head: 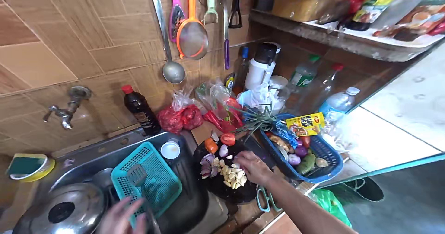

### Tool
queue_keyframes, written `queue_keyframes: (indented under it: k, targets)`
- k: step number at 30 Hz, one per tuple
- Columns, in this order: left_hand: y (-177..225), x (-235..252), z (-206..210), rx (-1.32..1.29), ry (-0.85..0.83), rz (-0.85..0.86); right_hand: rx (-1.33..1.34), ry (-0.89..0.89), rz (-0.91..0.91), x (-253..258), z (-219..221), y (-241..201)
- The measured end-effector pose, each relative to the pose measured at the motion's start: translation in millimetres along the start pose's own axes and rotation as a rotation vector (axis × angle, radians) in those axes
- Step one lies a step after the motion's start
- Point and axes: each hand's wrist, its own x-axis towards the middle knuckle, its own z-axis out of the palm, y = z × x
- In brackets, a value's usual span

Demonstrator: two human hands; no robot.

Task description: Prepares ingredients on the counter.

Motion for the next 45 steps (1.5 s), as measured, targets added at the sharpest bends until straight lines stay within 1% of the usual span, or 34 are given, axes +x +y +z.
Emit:
queue_keyframes:
  k: [2, 4, 6, 9, 12, 16, 20, 22, 26, 30, 32, 35, 41, 45]
  targets:
    - [36, 11, 62, -0.123, -0.080, 0.117, -0.001, -0.119, -0.010, 10, -9, -1]
    - [62, 19, 119, -0.208, -0.096, 0.239, -0.017, -0.201, -0.024, 18, -13, 2]
    - [80, 28, 168, -0.280, -0.100, 0.318, -0.028, -0.239, -0.070, 25, -15, 6]
    - [91, 36, 227, -0.319, -0.089, 0.339, -0.015, -0.256, -0.115, 29, -17, 11]
    - [98, 43, 258, -0.252, -0.105, 0.275, -0.007, -0.274, -0.136, 29, -21, 16]
    - [102, 50, 279, -0.151, -0.087, 0.263, -0.024, -0.306, -0.131, 27, -25, 20]
    - [106, 51, 289, -0.095, -0.091, 0.257, 0.091, -0.228, -0.086, 22, -21, 29]
    - [106, 51, 291, -0.069, -0.087, 0.258, 0.102, -0.226, -0.051, 21, -20, 30]
    - [105, 48, 292, -0.076, -0.103, 0.258, 0.089, -0.257, -0.024, 22, -19, 29]
    - [103, 49, 291, -0.120, -0.113, 0.278, 0.087, -0.247, -0.032, 18, -15, 31]
    - [102, 50, 293, -0.127, -0.084, 0.299, 0.082, -0.221, -0.064, 15, -9, 33]
    - [101, 49, 294, -0.094, -0.048, 0.309, 0.065, -0.168, -0.064, 10, -2, 33]
    - [106, 64, 296, 0.019, -0.061, 0.381, 0.125, -0.067, 0.057, -3, 8, 32]
    - [108, 73, 305, 0.027, -0.053, 0.410, 0.147, -0.038, 0.086, -6, 13, 31]
